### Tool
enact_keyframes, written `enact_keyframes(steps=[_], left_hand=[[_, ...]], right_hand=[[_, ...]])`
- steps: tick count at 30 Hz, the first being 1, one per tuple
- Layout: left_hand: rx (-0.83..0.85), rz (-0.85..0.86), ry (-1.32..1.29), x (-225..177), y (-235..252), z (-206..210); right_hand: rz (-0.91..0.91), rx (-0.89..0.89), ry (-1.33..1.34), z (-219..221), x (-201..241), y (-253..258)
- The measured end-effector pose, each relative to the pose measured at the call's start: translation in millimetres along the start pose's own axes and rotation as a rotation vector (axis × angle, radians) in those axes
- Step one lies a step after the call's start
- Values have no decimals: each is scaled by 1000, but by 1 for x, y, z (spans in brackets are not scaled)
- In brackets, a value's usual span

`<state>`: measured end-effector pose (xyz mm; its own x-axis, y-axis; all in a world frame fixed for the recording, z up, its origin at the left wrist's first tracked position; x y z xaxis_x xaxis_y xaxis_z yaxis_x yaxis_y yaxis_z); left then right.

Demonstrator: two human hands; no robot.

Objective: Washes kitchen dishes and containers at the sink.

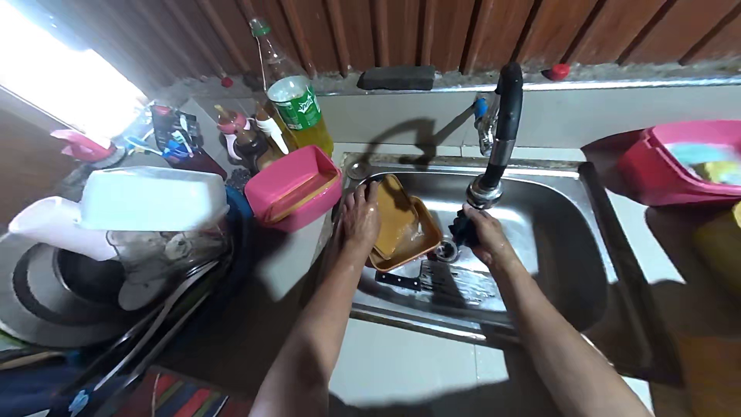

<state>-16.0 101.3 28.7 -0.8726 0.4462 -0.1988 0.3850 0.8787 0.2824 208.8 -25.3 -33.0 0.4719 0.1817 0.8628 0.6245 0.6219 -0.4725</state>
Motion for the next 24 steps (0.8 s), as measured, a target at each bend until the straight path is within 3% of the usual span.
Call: enact_keyframes(steps=[6,10,15,24], left_hand=[[58,-31,33,-2,-7,20],[-41,21,-110,-12,-15,14],[-22,58,31,-23,-22,19],[-77,-4,8,-25,-31,21]], right_hand=[[108,31,33,1,-29,6],[107,27,19,-3,-34,9],[127,30,39,-6,-39,11],[164,19,41,-13,-48,16]])
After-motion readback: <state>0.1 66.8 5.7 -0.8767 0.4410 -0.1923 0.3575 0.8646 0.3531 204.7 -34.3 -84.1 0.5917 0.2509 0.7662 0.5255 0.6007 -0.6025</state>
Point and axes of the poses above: each hand's wrist, its own y-axis towards the middle knuckle, its own z-axis out of the palm, x = y × z, the point moved 4 cm from there along y, towards the middle knuckle, and after that the axes turned 8 degrees about -x, right-handed, at the moved point
